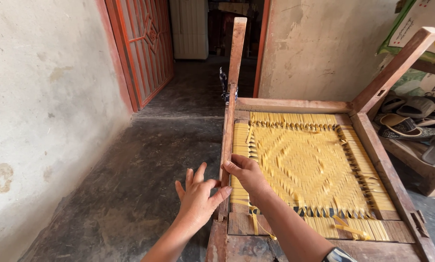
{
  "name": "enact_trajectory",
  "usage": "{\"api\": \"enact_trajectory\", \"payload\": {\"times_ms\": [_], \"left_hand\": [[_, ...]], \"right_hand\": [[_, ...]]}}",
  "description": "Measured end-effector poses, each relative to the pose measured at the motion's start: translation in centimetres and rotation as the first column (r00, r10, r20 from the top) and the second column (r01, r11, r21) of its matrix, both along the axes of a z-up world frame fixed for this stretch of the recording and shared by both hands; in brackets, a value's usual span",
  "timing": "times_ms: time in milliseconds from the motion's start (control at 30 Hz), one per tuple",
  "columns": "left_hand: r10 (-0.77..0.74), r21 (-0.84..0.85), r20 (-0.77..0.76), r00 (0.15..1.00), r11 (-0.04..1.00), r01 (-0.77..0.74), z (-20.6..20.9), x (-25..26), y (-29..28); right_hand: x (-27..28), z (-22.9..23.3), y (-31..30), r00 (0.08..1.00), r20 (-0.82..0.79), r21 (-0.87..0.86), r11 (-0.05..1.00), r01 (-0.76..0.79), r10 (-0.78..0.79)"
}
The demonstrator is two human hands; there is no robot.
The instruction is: The person aligns and secures a wooden leg to the frame of a woven-seat chair. They repeatedly press and adjust the joint to ensure a snug fit, then test the stability by rocking the chair.
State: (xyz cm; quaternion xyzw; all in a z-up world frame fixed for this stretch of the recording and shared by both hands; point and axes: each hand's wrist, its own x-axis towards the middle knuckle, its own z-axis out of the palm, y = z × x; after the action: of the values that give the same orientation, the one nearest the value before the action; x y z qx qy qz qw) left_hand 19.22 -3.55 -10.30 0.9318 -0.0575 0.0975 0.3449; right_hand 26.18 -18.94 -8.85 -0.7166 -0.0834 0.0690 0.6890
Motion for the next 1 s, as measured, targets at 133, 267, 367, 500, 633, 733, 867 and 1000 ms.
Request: {"api": "enact_trajectory", "payload": {"times_ms": [133, 267, 367, 500, 633, 733, 867, 1000], "left_hand": [[0.01, 0.041, -0.008, 1.0, 0.999, -0.01, 0.3, -0.5, -0.1], [-0.001, 0.129, -0.06, 0.998, 0.992, 0.009, 0.3, -1.3, -0.1], [0.018, 0.174, -0.079, 0.997, 0.985, -0.004, 0.5, -1.7, 0.4], [0.057, 0.139, 0.009, 0.998, 0.989, -0.058, 0.7, -2.2, 1.6], [0.113, 0.099, 0.041, 0.993, 0.988, -0.117, 0.7, -2.2, 2.7], [0.121, 0.091, 0.032, 0.992, 0.988, -0.123, 0.6, -2.3, 2.9], [0.099, 0.08, 0.059, 0.993, 0.991, -0.103, 0.4, -2.4, 3.0], [0.108, 0.069, 0.095, 0.99, 0.991, -0.115, 0.2, -2.3, 3.5]], "right_hand": [[-0.2, -1.5, -0.2, 0.992, 0.007, 0.133, 0.983, -0.123, 0.123], [-1.5, -3.5, -0.9, 0.92, -0.252, 0.551, 0.826, -0.12, 0.301], [-2.5, -3.2, -0.4, 0.879, -0.318, 0.669, 0.741, -0.059, 0.357], [-2.8, -1.1, 0.7, 0.863, -0.318, 0.75, 0.661, -0.024, 0.392], [-2.5, -0.1, 0.6, 0.846, -0.21, 0.765, 0.621, -0.169, 0.489], [-2.9, -1.0, 0.3, 0.861, -0.219, 0.75, 0.644, -0.152, 0.458], [-3.0, -1.7, 1.2, 0.854, -0.267, 0.77, 0.632, -0.091, 0.447], [-2.2, -0.9, 2.1, 0.872, -0.225, 0.726, 0.672, -0.148, 0.434]]}}
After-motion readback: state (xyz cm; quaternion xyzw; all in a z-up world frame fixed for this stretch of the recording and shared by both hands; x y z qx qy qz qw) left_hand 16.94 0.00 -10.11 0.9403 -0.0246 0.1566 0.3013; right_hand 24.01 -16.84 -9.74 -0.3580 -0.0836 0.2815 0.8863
